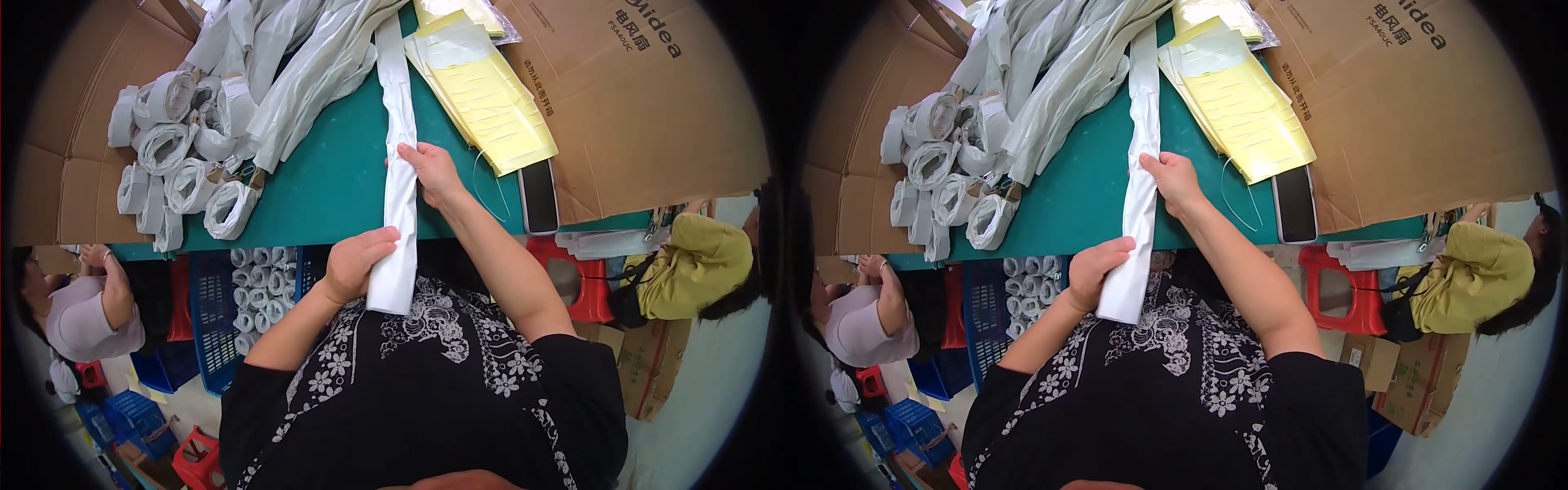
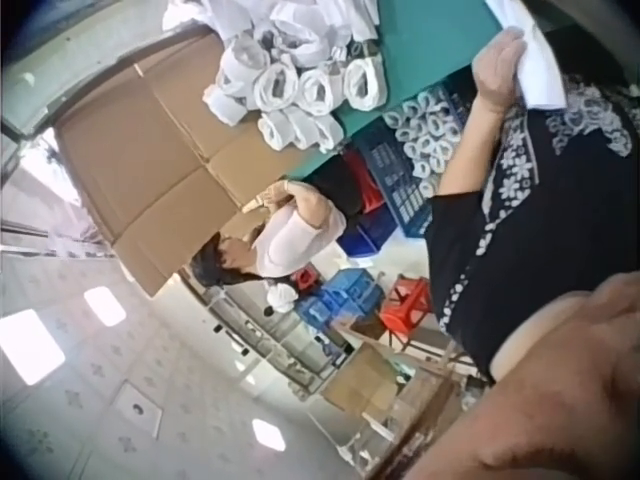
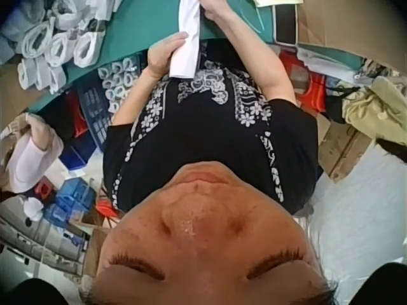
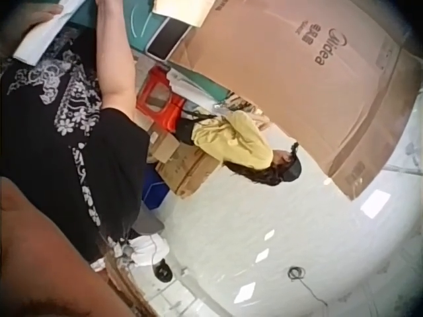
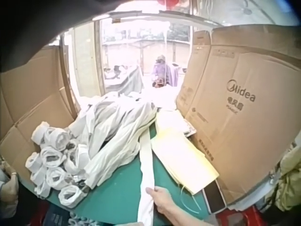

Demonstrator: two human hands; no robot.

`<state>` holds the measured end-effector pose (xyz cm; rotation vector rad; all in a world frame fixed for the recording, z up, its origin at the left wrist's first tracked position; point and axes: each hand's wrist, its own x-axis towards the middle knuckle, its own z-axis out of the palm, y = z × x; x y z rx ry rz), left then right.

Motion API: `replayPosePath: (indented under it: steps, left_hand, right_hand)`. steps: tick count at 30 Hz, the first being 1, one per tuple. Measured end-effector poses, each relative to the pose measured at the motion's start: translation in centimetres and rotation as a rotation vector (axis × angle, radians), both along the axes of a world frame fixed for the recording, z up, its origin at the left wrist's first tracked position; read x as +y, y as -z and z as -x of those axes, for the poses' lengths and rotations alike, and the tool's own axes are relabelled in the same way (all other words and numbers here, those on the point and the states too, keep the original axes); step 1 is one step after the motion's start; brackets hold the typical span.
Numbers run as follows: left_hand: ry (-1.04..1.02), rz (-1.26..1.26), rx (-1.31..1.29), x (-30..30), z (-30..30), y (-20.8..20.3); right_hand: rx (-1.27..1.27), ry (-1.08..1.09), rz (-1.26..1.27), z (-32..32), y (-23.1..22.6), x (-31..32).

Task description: Rolling up fabric straps and placing them into a plastic crate.

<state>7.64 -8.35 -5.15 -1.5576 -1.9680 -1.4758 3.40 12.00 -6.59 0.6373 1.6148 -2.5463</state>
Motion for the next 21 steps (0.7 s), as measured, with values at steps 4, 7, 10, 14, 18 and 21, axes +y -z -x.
replayPosePath:
  steps: [4, 7, 10, 14, 18, 21]
  left_hand:
    - [-0.262, -0.044, -0.163, -0.8, -1.8, 1.0]
    - [-0.234, -0.436, -0.692, -0.4, -3.4, 0.4]
    - [-0.267, -0.500, -0.848, -0.3, -4.3, -0.6]
    - [-0.375, -0.116, -0.325, -2.6, -3.6, 0.8]
    - [-0.139, 0.107, -0.571, -3.3, -2.3, 0.0]
    - [-0.159, 0.199, 0.292, -3.2, 0.3, -3.1]
  right_hand:
    - [-0.003, -0.134, 0.420, -0.2, 0.6, 1.5]
    - [0.128, -0.178, 0.664, -0.7, 1.2, 0.2]
    - [0.245, -0.206, 0.926, -0.3, 2.4, -1.1]
    - [0.078, -0.001, 0.302, 0.5, 0.3, -2.3]
    - [0.068, -0.054, 0.033, 1.1, 0.8, -1.3]
    - [-0.031, -0.048, -0.012, 1.3, 0.7, -1.7]
